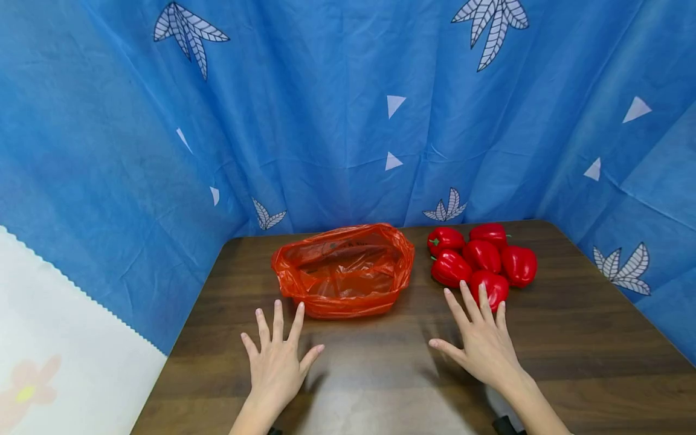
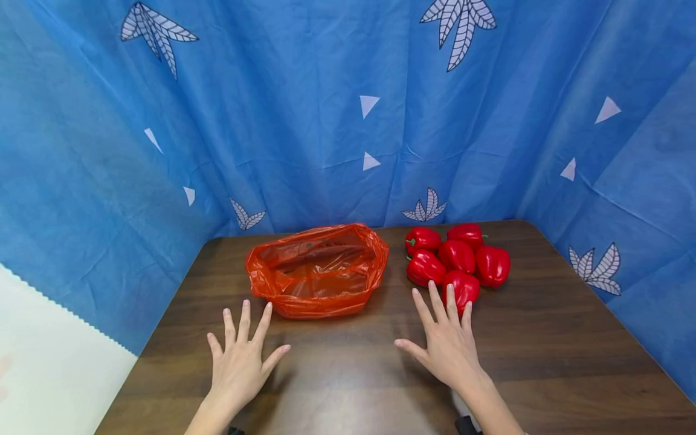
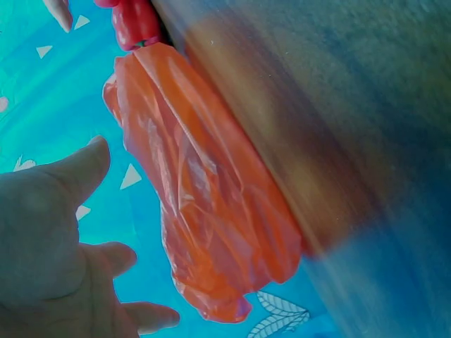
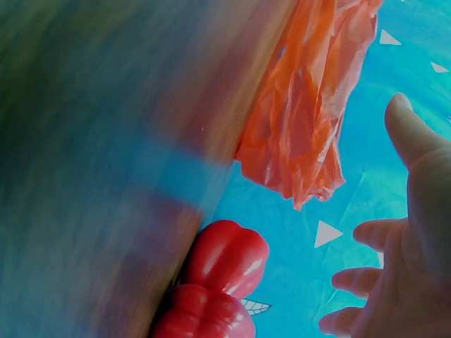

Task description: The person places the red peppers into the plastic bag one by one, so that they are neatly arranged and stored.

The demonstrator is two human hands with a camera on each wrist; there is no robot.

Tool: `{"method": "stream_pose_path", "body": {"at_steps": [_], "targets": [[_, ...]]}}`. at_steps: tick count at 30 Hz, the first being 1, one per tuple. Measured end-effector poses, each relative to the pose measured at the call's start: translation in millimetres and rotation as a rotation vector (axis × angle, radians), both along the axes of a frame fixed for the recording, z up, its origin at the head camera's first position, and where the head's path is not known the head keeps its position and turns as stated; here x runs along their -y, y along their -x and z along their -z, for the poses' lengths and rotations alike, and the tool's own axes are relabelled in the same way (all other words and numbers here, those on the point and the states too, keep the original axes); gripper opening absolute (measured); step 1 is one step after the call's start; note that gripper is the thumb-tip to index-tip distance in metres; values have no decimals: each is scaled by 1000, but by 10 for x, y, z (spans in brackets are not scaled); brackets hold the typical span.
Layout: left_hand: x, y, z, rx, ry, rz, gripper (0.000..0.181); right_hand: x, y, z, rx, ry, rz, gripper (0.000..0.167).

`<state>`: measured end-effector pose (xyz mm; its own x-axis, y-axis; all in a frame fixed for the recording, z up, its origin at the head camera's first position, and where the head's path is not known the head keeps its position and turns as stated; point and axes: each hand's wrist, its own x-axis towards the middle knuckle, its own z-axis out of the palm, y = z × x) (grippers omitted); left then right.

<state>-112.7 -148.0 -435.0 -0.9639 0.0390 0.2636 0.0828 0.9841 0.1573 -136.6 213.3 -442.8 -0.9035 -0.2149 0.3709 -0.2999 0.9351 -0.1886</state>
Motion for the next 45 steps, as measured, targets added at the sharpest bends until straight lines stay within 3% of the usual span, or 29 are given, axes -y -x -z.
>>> {"method": "stream_pose_path", "body": {"at_steps": [7,12,17,22,24,27,30,34,39,45], "targets": [[23,9,15,-2,0,-1,85,14,-5,-33,-11,13,-9,99],[65,57,-49,-39,-52,38,86,-51,41,-116,-36,95,-50,101],[134,190,-190,-85,-236,79,87,-268,197,-201,-22,285,-68,108],[228,436,-267,-150,-538,82,85,-533,367,-251,1,442,13,113],[263,544,-252,-145,-679,55,81,-631,414,-237,-3,491,45,113],[306,683,-179,-121,-862,-30,74,-750,456,-179,20,541,85,111],[316,767,-87,-97,-983,-121,67,-827,471,-102,79,586,117,109],[275,816,12,-73,-1030,-197,60,-881,464,-10,154,628,158,106],[225,830,62,-71,-1025,-257,55,-876,494,82,182,619,162,105],[197,817,60,-82,-1096,-244,50,-857,532,155,175,586,165,106]]}}
